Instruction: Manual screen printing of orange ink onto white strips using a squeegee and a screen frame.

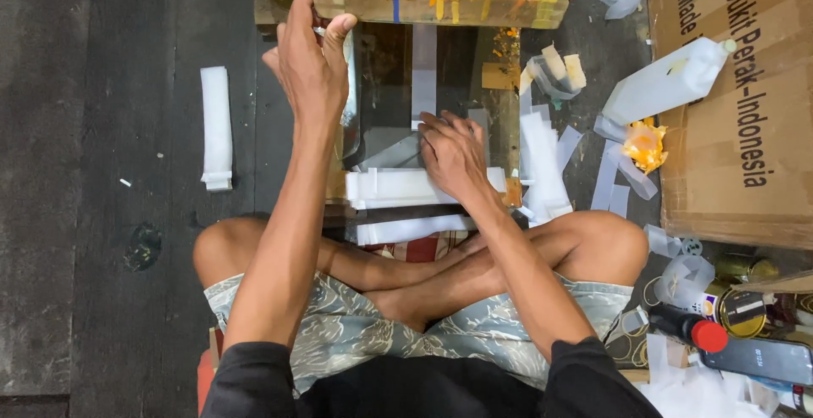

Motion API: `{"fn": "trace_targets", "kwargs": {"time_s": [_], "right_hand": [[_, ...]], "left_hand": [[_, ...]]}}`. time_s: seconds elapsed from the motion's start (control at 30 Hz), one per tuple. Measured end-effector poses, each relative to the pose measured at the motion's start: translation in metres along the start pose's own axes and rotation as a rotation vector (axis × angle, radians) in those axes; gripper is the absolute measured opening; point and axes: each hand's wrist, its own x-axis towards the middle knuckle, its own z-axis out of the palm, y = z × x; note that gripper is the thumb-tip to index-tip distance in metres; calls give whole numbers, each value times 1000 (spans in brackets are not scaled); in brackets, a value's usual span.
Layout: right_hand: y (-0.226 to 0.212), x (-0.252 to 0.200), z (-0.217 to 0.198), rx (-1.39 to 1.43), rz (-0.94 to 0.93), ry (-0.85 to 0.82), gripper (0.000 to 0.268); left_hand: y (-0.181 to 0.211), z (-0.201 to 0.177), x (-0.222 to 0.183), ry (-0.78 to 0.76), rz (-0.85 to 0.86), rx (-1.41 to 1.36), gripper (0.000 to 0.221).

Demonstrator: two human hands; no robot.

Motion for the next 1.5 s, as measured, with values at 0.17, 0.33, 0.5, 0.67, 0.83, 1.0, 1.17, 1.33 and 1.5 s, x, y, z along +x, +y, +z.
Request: {"fn": "trace_targets", "kwargs": {"time_s": [0.17,0.33,0.5,0.67,0.83,1.0,1.17,1.33,1.5], "right_hand": [[0,-1,2,-29,-15,0,28],[2,-1,4,-52,-20,-1,30],[4,1,5,-87,-1,-19,31],[1,-1,4,-46,11,30,28],[-22,-7,-26,78,-47,184,25],[-30,-19,-38,147,-65,227,23],[-34,-28,-44,143,-48,211,22],[-6,-41,-15,126,-48,279,23],[2,-47,-14,153,-31,259,23]], "left_hand": [[-2,-1,-1,-37,-9,3,51],[-3,-4,-2,-44,-6,-5,53],[0,-7,-2,-41,4,-7,50],[3,-10,-2,-29,20,-23,46],[2,-15,-6,-56,30,-16,47],[-8,-19,-25,-95,60,9,60],[-21,-25,-53,-168,34,80,83],[-32,-27,-78,-291,-76,39,52],[-53,-14,-99,-327,-88,81,53]]}}
